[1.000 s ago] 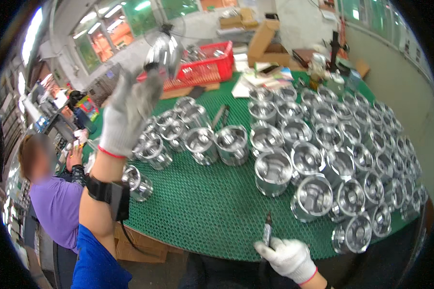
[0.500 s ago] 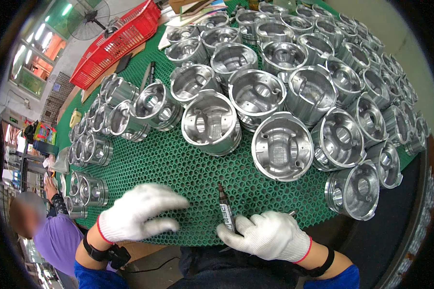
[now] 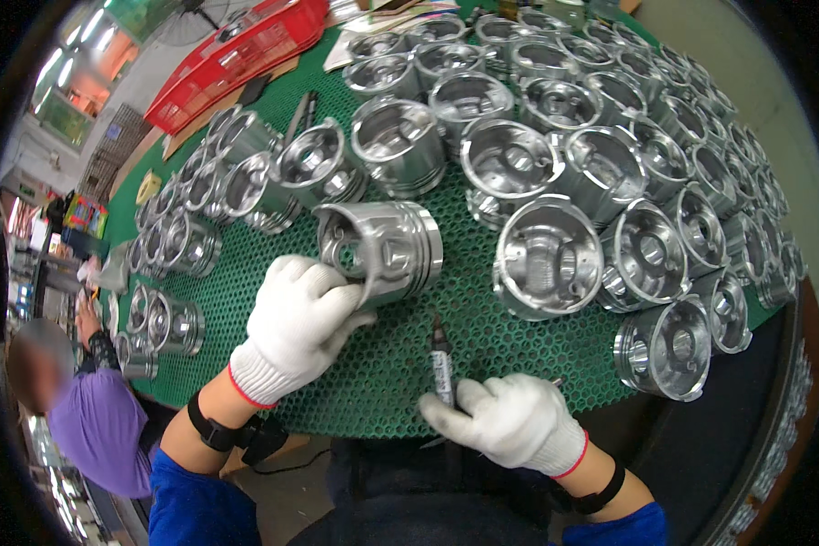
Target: Inspecting and marking metal pistons with a marker on a fabrication floor.
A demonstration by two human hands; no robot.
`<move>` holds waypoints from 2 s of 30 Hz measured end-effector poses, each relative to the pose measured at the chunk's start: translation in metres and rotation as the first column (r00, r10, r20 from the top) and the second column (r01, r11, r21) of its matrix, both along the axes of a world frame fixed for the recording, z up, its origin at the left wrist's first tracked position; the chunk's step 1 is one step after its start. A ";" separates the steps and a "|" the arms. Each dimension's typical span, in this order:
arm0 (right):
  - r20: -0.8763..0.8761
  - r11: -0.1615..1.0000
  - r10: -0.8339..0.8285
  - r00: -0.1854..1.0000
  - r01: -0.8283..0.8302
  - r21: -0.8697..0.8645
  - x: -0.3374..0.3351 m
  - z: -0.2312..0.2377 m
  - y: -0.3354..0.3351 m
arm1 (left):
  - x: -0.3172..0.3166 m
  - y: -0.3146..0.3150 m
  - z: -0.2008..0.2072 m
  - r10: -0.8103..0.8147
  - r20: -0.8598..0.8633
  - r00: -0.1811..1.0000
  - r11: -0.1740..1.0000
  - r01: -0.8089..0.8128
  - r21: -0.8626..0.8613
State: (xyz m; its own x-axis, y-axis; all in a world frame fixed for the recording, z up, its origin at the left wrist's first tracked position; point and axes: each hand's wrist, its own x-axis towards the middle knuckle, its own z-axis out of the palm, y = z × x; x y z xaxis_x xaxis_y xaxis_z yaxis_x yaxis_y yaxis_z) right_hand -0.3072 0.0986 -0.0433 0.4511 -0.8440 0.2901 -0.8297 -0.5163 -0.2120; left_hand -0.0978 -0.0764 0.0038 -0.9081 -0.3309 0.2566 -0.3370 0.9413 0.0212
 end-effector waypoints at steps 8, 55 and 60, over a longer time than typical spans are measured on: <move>0.084 0.993 -0.076 0.994 0.082 -0.081 0.009 -0.005 -0.007 | 0.104 0.095 -0.001 0.307 -0.276 0.911 0.861 -0.142 0.488; 0.140 0.995 -0.094 0.986 0.099 -0.027 0.014 -0.013 -0.002 | 0.117 0.104 -0.054 0.416 -0.390 0.822 0.730 -0.046 0.682; 0.152 0.995 -0.098 0.983 0.101 -0.008 0.020 -0.010 -0.003 | 0.110 0.099 -0.036 0.770 -0.199 0.607 0.165 0.111 0.980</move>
